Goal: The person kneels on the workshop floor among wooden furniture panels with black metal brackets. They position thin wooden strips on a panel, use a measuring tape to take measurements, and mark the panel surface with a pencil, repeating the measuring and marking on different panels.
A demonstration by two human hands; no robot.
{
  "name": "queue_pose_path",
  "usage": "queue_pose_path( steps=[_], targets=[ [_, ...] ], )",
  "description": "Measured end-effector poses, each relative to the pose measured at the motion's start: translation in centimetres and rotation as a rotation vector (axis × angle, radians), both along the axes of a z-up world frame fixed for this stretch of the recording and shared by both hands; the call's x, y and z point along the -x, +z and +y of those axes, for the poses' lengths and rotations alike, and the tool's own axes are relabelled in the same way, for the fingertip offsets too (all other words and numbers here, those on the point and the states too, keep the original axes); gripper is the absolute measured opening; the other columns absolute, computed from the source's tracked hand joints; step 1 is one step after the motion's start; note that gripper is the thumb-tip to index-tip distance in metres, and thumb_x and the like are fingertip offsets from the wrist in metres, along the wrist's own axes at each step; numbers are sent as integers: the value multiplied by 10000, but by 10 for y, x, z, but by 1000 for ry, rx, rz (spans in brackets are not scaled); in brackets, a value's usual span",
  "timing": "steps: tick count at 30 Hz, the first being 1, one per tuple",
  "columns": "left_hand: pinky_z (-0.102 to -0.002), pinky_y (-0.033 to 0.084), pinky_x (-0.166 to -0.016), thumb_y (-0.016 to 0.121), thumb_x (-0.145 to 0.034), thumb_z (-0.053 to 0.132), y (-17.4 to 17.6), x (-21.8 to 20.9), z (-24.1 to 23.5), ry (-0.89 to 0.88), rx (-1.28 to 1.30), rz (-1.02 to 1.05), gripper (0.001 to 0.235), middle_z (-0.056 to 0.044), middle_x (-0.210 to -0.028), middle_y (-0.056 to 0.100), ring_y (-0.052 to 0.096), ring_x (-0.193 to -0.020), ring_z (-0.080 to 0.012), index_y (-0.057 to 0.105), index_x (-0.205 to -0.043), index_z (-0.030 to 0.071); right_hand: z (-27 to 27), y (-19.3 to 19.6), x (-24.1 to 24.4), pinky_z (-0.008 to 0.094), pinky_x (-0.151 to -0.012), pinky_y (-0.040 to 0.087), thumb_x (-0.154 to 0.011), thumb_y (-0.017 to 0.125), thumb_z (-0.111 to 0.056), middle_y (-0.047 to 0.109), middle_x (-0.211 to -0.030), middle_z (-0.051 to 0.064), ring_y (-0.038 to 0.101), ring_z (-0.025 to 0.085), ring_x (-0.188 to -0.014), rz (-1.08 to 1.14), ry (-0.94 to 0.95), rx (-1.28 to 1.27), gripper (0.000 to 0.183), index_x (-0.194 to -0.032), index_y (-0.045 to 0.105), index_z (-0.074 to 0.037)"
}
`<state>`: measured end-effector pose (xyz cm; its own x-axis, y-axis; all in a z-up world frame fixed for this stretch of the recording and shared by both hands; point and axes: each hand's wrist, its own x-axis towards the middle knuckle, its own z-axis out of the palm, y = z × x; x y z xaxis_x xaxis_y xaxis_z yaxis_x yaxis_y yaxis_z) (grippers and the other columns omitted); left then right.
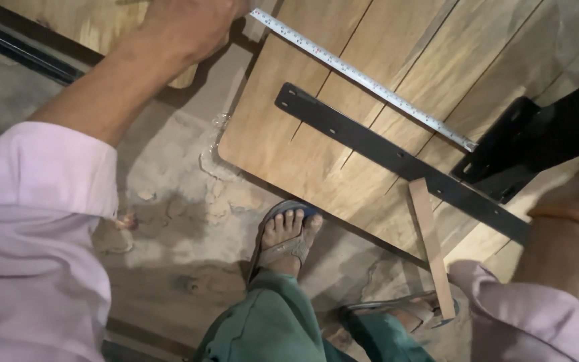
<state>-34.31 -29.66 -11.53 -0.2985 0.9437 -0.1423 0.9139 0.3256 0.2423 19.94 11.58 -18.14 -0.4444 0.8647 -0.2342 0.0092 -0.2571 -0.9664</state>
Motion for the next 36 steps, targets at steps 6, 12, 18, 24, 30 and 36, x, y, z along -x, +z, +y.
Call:
queue_pose_path(
  steps=[6, 12, 18, 24, 30, 36],
  targets=[
    [-496, 549, -630, 623, -899, -18, 0, -1, 2, 7, 19, -13, 284, -214, -880, 708, 702, -777, -379, 756, -1139, 57, -43, 50, 23, 349, -1107, 470, -1177, 418, -394, 560, -1108, -3, 561, 166, -1126, -4, 142, -38, 293, -1186, 570, -144],
    [-480, 566, -650, 631, -914, -15, -3, -1, 2, -3, -27, 20, 248, -200, -886, 719, 712, -785, -361, 768, -1104, 63, -35, 42, 27, 357, -1078, 476, -1174, 496, -380, 565, -1099, -18, 565, 159, -1072, -32, 163, -140, 235, -1204, 529, -150],
    [-471, 567, -640, 640, -901, 1, -8, 2, -1, -14, -14, 53, 268, -192, -874, 717, 710, -774, -352, 782, -1116, 77, -67, 87, 85, 335, -1082, 481, -1147, 619, -455, 653, -1242, -8, 607, 152, -1140, -37, 116, -26, 440, -1410, 585, -105],
    [-482, 550, -836, 664, -877, 82, 6, 0, 3, -110, -146, 194, 248, -106, -1138, 697, 650, -1061, -342, 798, -1076, 145, -20, 32, -5, 372, -1065, 508, -1114, 640, -359, 537, -983, -26, 506, 123, -941, -11, -24, -2, 282, -1231, 573, -111],
    [-472, 521, -894, 687, -878, 101, 0, -1, -1, -147, -85, 223, 210, -38, -1259, 671, 583, -1203, -319, 786, -1059, 141, -78, 128, 43, 353, -1000, 541, -1100, 646, -327, 662, -1254, 34, 645, 164, -1162, -592, 106, -354, 435, -1405, 556, -30],
    [-450, 533, -959, 774, -951, 176, 14, -6, -42, -66, -211, 129, 151, -96, -1164, 681, 622, -1116, -328, 752, -1076, 92, -113, 169, 30, 379, -920, 583, -1060, 691, -272, 693, -1244, 177, 714, 257, -1102, -938, 451, -679, 435, -1372, 594, 15]
  ],
)
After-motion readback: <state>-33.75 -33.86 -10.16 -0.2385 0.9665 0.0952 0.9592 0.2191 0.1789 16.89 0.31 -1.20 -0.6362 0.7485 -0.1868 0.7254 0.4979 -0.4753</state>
